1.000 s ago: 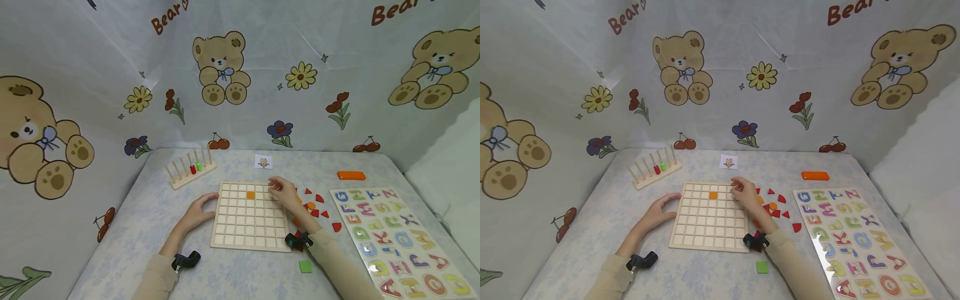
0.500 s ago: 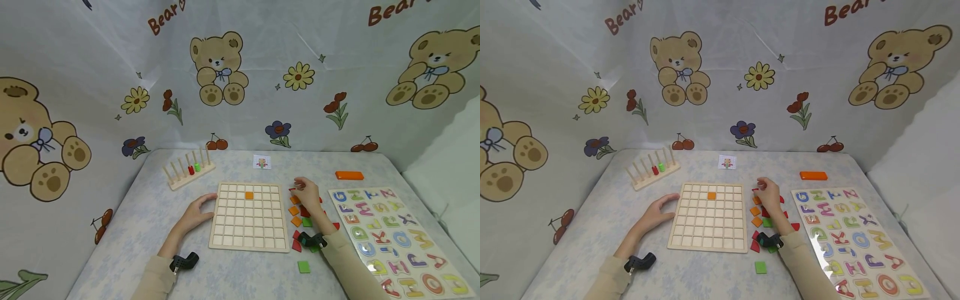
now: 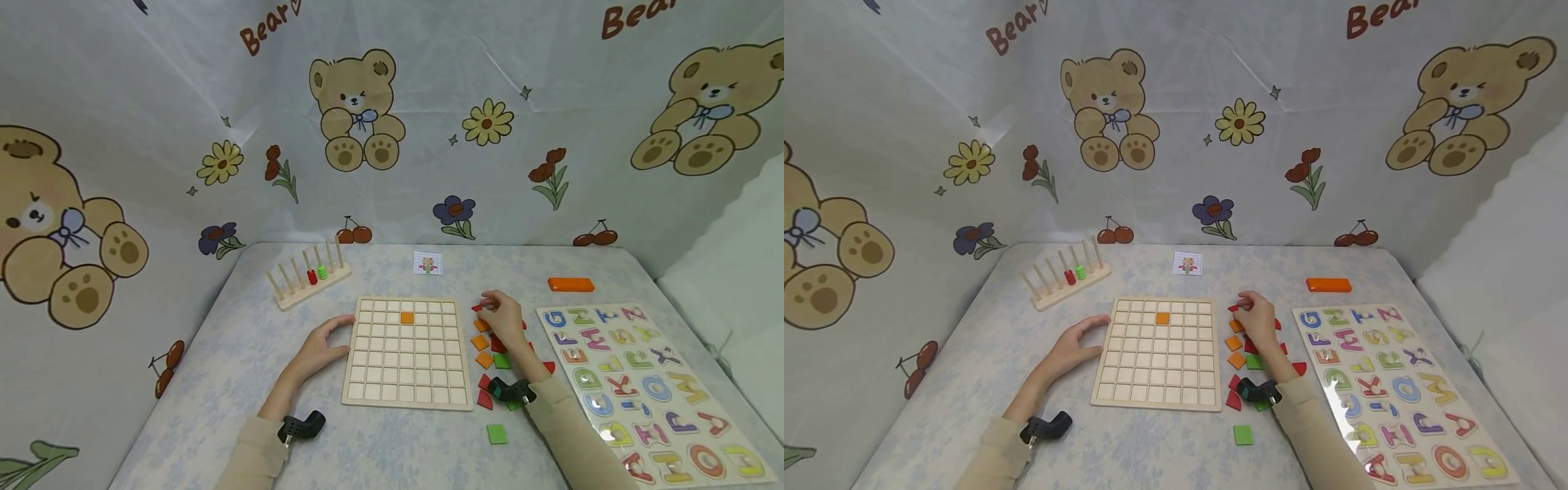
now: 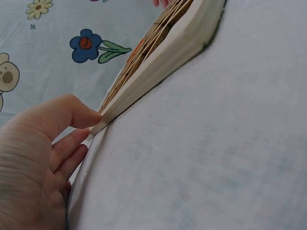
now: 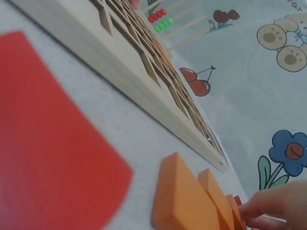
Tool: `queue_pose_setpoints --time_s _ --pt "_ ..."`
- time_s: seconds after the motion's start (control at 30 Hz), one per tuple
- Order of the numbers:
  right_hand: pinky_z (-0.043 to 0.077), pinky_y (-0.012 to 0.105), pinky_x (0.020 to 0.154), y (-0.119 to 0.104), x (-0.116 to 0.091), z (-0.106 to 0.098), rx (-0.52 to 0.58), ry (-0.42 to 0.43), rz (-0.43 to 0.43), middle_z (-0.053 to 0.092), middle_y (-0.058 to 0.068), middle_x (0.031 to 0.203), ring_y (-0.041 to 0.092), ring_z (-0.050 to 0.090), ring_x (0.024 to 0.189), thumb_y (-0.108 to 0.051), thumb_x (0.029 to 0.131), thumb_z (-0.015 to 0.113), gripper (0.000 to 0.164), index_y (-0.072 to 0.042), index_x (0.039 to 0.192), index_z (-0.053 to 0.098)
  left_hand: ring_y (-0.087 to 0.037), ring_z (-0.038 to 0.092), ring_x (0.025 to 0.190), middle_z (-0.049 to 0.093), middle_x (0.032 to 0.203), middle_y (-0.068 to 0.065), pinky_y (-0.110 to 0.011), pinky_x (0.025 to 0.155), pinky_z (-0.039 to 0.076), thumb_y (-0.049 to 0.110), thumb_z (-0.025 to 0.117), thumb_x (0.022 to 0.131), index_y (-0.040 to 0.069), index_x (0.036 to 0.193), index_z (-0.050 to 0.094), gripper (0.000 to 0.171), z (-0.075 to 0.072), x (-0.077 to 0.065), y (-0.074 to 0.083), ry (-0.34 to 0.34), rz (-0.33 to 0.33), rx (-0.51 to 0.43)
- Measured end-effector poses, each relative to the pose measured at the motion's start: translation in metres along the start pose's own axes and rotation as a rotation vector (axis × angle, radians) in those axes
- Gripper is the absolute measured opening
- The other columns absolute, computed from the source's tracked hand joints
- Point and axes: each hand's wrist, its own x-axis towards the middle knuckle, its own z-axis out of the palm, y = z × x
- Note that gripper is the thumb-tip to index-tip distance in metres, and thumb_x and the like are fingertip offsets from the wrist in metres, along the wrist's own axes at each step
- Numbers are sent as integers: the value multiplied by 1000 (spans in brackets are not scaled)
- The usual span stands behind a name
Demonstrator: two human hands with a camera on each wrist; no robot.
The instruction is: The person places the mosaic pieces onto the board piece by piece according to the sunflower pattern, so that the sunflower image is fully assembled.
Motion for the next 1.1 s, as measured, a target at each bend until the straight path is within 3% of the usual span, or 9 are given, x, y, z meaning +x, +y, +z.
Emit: queue_pose_setpoints --time_s 0.37,0.47,0.57,0.7,0.9,1.1 --pt "45 8 70 -4 -1 2 66 -9 -40 67 25 102 36 64 92 3 80 69 39 7 118 61 -27 34 142 51 142 -7 -51 118 23 7 70 83 13 137 51 57 0 0 -1 -9 0 1" --pt "49 12 72 -10 -1 3 66 -24 -57 67 24 104 35 64 93 1 81 69 40 7 120 60 -27 33 142 50 142 -7 -52 118 22 7 70 83 13 137 51 57 0 -1 0 -6 -1 3" --pt "56 28 79 -18 -3 4 65 -37 -73 67 23 104 34 63 94 0 82 69 40 6 121 60 -27 33 142 50 142 -7 -52 119 21 7 70 83 13 137 51 57 0 0 0 -3 -5 5" --pt "54 44 85 -28 -6 7 77 -54 -90 67 23 105 34 62 95 -1 82 69 40 7 121 59 -26 34 142 50 142 -7 -51 119 21 7 70 83 13 137 51 57 0 0 1 -1 -7 4" --pt "52 32 83 -40 -7 18 95 -93 -101 67 22 106 33 61 95 -1 83 68 40 6 122 59 -25 33 142 50 142 -6 -49 119 21 6 70 83 14 137 51 57 0 -1 2 1 -26 4" --pt "50 30 79 -57 -6 33 130 -137 -160 68 21 104 32 61 94 0 82 70 41 6 120 60 -26 33 142 50 143 -6 -50 119 22 8 70 83 14 137 50 58 0 -1 4 -5 -19 6"
